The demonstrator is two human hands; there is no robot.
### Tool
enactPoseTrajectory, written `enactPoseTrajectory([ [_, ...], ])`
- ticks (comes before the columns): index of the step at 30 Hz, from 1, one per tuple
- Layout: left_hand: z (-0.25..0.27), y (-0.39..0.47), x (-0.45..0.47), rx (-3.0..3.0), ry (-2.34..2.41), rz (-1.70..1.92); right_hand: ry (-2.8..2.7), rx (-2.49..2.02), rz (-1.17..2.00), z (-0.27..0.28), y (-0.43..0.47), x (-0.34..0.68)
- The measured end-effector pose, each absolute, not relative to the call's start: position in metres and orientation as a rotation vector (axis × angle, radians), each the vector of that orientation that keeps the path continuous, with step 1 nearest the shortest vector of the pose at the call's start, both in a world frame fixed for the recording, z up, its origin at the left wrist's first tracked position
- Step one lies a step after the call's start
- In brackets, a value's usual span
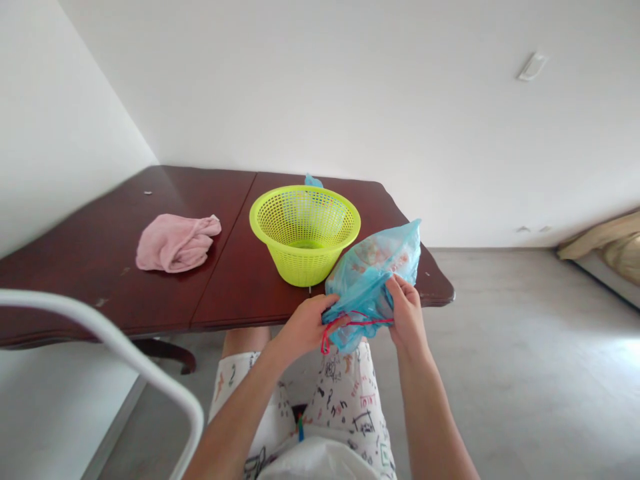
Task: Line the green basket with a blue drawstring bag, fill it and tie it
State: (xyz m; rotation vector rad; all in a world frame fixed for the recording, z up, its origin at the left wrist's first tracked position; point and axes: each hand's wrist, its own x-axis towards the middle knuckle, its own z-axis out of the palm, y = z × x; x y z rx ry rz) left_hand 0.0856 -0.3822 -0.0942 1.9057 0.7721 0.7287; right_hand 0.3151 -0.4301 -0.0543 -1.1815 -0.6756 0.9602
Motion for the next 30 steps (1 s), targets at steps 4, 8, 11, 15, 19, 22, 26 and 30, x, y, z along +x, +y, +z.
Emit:
enactPoseTrajectory([
  [4,-0.092,-0.373,0.058,1.759,0.692,0.615,-0.794,-1.309,0.947,-0.041,-0.429,0.341],
  [8,-0.1,-0.367,0.033,1.427,0.623,0.728,-0.994,-1.386,0.923,-0.022,-0.436,0.371],
  [11,-0.107,-0.365,0.028,1.276,0.518,0.874,-0.852,-1.253,0.928,-0.013,-0.435,0.384],
  [15,-0.108,-0.363,0.032,1.281,0.559,1.015,-0.675,-1.151,0.928,-0.015,-0.427,0.385],
  [19,-0.106,-0.367,0.031,1.312,0.845,1.243,-0.631,-1.184,0.854,-0.018,-0.43,0.387],
  [22,-0.102,-0.38,0.022,1.529,1.012,1.358,-0.761,-1.293,0.773,-0.016,-0.442,0.387],
  [26,-0.089,-0.415,0.02,1.87,1.207,1.691,-1.011,-1.403,0.657,-0.003,-0.456,0.368],
  [30,-0.073,-0.438,0.043,2.318,0.658,1.375,-1.301,-1.373,0.699,0.019,-0.462,0.332],
])
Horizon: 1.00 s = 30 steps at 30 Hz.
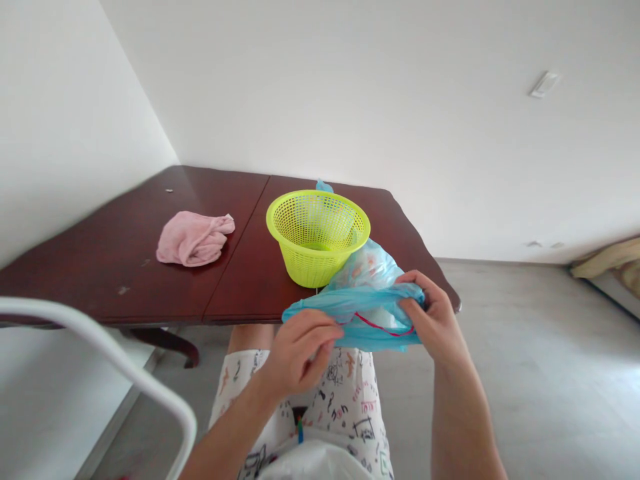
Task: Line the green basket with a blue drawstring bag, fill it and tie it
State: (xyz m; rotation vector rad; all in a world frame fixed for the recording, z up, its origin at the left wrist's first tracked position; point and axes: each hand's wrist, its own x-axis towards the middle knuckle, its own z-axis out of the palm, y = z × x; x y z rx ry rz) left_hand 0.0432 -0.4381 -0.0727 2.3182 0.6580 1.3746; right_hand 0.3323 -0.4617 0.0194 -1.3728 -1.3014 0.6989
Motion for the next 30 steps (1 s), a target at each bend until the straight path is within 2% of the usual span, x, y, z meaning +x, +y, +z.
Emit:
enactPoseTrajectory([
  [2,-0.067,-0.434,0.059,2.401,0.598,1.053,-1.409,-1.33,0.686,0.029,-0.462,0.318],
  [4,-0.063,-0.423,0.071,2.422,0.771,0.925,-1.463,-1.318,0.646,0.035,-0.464,0.313],
  [9,-0.055,-0.401,0.07,2.349,1.21,1.092,-1.507,-1.512,0.421,0.026,-0.473,0.343],
  [12,-0.055,-0.405,0.067,2.334,1.304,1.133,-1.452,-1.598,0.339,0.014,-0.479,0.369],
  [23,-0.057,-0.409,0.057,1.862,1.143,1.2,-1.209,-1.394,0.511,0.009,-0.485,0.396],
  [30,-0.059,-0.412,0.056,2.181,1.145,1.15,-0.949,-1.211,0.59,0.014,-0.484,0.394],
])
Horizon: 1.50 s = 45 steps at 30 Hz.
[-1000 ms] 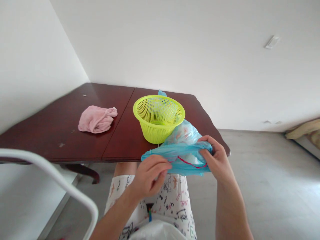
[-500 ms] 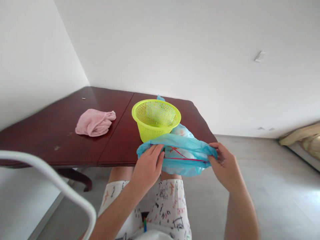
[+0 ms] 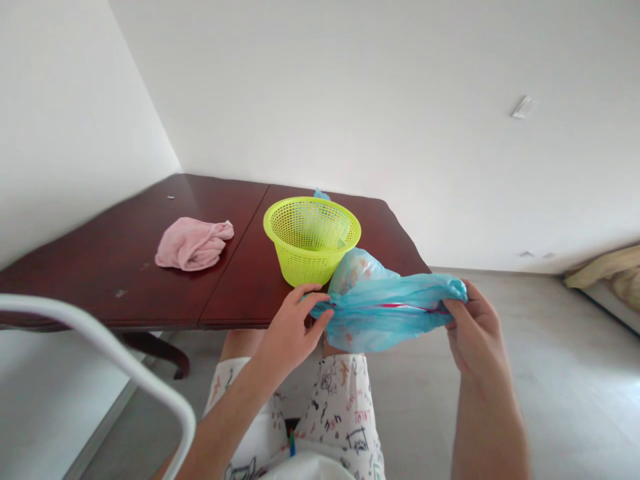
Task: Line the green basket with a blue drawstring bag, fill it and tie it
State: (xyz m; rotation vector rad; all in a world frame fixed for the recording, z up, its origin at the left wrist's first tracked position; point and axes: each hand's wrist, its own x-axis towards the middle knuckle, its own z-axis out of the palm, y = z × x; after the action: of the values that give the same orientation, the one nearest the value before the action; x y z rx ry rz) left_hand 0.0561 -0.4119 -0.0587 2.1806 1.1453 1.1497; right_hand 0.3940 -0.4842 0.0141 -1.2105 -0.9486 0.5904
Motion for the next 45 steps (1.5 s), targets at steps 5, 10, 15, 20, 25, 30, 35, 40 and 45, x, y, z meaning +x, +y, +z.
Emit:
enactPoseTrajectory([
  [5,-0.04,-0.427,0.076,2.356,1.178,1.089,-1.082,-1.216,0.663,0.02,-0.482,0.371],
  [10,-0.035,-0.415,0.085,2.139,1.041,1.014,-1.187,-1.284,0.593,0.025,-0.479,0.36],
  [15,-0.028,-0.392,0.07,1.485,0.858,1.254,-1.154,-1.315,0.457,0.019,-0.476,0.372],
  [20,-0.013,-0.377,0.059,1.029,0.694,1.3,-1.104,-1.324,0.428,0.002,-0.475,0.385],
  [25,0.004,-0.373,0.05,0.842,0.523,1.236,-1.073,-1.307,0.498,-0.002,-0.477,0.392],
  [30,0.008,-0.374,0.041,0.915,0.428,1.284,-0.895,-1.258,0.886,0.013,-0.487,0.393],
  [35,0.006,-0.373,0.036,1.198,0.635,1.404,-0.916,-1.248,1.231,0.016,-0.493,0.398],
  [40,0.014,-0.366,0.037,1.527,0.713,1.653,-1.002,-1.35,1.112,0.002,-0.498,0.411],
  [45,0.011,-0.372,0.042,2.061,0.771,1.816,-0.843,-1.411,1.101,-0.007,-0.504,0.427],
])
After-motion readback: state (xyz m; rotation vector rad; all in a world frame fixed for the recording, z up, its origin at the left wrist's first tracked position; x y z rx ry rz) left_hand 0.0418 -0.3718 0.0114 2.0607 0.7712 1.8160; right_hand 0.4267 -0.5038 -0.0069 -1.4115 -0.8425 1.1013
